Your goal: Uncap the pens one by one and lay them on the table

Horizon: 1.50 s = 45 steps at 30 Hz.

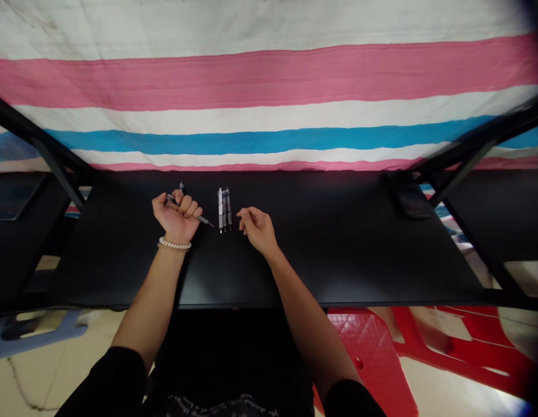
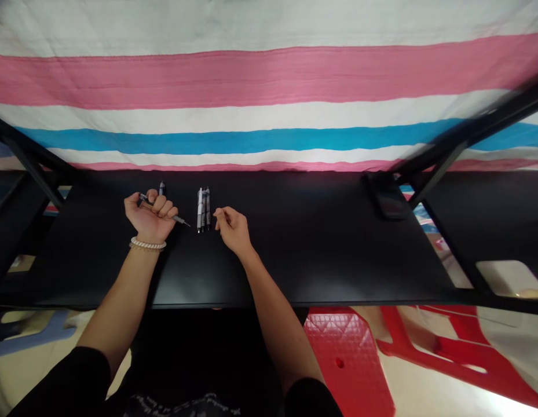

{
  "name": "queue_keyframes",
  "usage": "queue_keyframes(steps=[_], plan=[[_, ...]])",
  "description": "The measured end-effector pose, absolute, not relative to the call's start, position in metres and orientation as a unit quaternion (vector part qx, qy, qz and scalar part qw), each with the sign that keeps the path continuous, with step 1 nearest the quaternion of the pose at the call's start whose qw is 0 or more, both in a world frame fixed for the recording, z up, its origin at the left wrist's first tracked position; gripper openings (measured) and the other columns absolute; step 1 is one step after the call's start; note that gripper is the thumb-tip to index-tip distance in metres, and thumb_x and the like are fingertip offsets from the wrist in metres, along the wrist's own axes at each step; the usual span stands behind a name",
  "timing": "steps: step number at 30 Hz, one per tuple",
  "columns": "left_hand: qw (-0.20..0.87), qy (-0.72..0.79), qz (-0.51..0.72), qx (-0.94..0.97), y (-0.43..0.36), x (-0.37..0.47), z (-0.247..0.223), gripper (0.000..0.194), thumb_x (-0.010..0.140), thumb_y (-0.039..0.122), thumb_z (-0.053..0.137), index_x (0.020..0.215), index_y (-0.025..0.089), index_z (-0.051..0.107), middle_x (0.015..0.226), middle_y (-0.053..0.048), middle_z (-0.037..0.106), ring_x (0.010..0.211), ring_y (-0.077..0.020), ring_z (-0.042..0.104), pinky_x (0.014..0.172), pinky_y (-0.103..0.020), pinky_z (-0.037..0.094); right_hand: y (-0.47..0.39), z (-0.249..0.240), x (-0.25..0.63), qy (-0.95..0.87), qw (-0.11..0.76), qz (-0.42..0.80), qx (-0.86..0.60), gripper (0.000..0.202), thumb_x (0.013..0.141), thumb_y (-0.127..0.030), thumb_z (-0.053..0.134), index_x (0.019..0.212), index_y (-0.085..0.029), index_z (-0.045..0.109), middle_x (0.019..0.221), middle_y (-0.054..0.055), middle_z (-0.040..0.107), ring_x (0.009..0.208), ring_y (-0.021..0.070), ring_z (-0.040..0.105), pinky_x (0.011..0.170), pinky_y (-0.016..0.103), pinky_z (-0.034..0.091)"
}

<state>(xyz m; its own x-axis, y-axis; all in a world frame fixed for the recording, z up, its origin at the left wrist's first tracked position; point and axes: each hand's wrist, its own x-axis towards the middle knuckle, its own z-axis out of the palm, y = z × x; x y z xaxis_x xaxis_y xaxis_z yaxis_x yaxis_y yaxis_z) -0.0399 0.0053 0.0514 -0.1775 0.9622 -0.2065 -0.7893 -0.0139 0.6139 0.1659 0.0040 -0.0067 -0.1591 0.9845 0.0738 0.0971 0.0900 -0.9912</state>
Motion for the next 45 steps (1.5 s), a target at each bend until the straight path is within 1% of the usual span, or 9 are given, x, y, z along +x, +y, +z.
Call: queue_keyframes(steps=[8, 12, 18, 23, 26, 29, 32, 38, 45], plan=[[0.626, 0.337, 0.691, 0.132, 0.009, -0.047, 0.053, 0.047, 0.097, 0.057, 0.044, 0.068, 0.022, 0.050, 0.046, 0.008, 0.020, 0.037, -0.0075, 0.018, 0.037, -0.024, 0.018, 0.003, -0.012, 0.166, -0.630, 0.431, 0.456, -0.457, 0.031, 0.098, -0.049, 0.053, 0.092, -0.022, 0.065, 0.066, -0.002, 0.061, 0.058, 0.0130, 0.057, 0.056, 0.025, 0.044], [0.601, 0.350, 0.702, 0.152, 0.013, -0.041, 0.050, 0.043, 0.095, 0.059, 0.050, 0.073, 0.023, 0.044, 0.052, 0.007, 0.032, 0.039, -0.0071, 0.026, 0.038, -0.023, 0.020, 0.001, -0.008, 0.164, -0.673, 0.396, 0.390, -0.488, 0.016, 0.092, -0.033, 0.062, 0.101, -0.023, 0.070, 0.072, -0.001, 0.063, 0.059, 0.0134, 0.056, 0.061, 0.027, 0.044], [0.459, 0.422, 0.742, 0.246, 0.019, -0.031, 0.029, 0.030, 0.082, 0.018, 0.071, 0.078, 0.024, 0.042, 0.069, 0.006, 0.050, 0.051, -0.0065, 0.043, 0.047, -0.019, 0.031, -0.004, -0.002, 0.163, -0.760, 0.317, 0.301, -0.480, 0.016, 0.093, -0.024, 0.062, 0.103, -0.024, 0.074, 0.085, 0.001, 0.066, 0.064, 0.0129, 0.055, 0.065, 0.028, 0.042], [0.291, 0.571, 0.630, 0.438, 0.021, -0.037, 0.005, 0.031, 0.073, -0.001, 0.065, 0.094, 0.022, 0.065, 0.097, -0.002, 0.062, 0.082, -0.0138, 0.061, 0.082, -0.025, 0.051, -0.006, 0.000, 0.160, -0.795, 0.263, 0.240, -0.491, 0.012, 0.095, -0.025, 0.061, 0.102, -0.023, 0.071, 0.092, 0.002, 0.066, 0.072, 0.0148, 0.059, 0.063, 0.026, 0.038], [0.208, 0.622, 0.529, 0.539, 0.020, -0.041, -0.002, 0.045, 0.074, -0.003, 0.057, 0.111, 0.019, 0.067, 0.122, -0.011, 0.059, 0.106, -0.0224, 0.063, 0.102, -0.038, 0.051, -0.007, 0.002, 0.157, -0.811, 0.227, 0.200, -0.500, 0.010, 0.096, -0.027, 0.060, 0.100, -0.021, 0.067, 0.094, 0.004, 0.066, 0.073, 0.0159, 0.058, 0.059, 0.026, 0.033], [0.151, 0.644, 0.452, 0.599, 0.019, -0.042, -0.007, 0.044, 0.076, -0.001, 0.052, 0.115, 0.016, 0.066, 0.137, -0.017, 0.053, 0.129, -0.0303, 0.057, 0.116, -0.048, 0.044, -0.007, 0.000, 0.155, -0.813, 0.216, 0.182, -0.509, 0.009, 0.095, -0.022, 0.056, 0.097, -0.020, 0.064, 0.093, 0.004, 0.066, 0.071, 0.0159, 0.056, 0.059, 0.027, 0.032], [0.125, 0.654, 0.421, 0.616, 0.020, -0.044, -0.011, 0.037, 0.078, 0.002, 0.050, 0.108, 0.014, 0.067, 0.141, -0.019, 0.052, 0.139, -0.0348, 0.049, 0.123, -0.054, 0.035, -0.005, -0.004, 0.156, -0.798, 0.246, 0.193, -0.515, 0.013, 0.093, -0.018, 0.052, 0.100, -0.018, 0.063, 0.088, 0.004, 0.065, 0.067, 0.0155, 0.054, 0.062, 0.028, 0.035], [0.092, 0.658, 0.428, 0.613, 0.020, -0.046, -0.014, 0.036, 0.077, 0.003, 0.050, 0.106, 0.014, 0.069, 0.141, -0.020, 0.054, 0.137, -0.0370, 0.050, 0.121, -0.057, 0.036, 0.000, -0.009, 0.159, -0.711, 0.390, 0.283, -0.512, 0.019, 0.089, -0.022, 0.054, 0.101, -0.017, 0.068, 0.074, 0.001, 0.061, 0.063, 0.0144, 0.054, 0.066, 0.029, 0.043], [0.042, 0.708, 0.357, 0.608, 0.011, -0.042, 0.000, 0.039, 0.076, 0.000, 0.049, 0.102, 0.017, 0.071, 0.140, -0.019, 0.055, 0.130, -0.0404, 0.050, 0.109, -0.061, 0.038, 0.004, -0.007, 0.160, -0.537, 0.516, 0.468, -0.476, 0.019, 0.087, -0.035, 0.063, 0.095, -0.019, 0.071, 0.066, -0.003, 0.057, 0.053, 0.0097, 0.049, 0.050, 0.024, 0.041]])
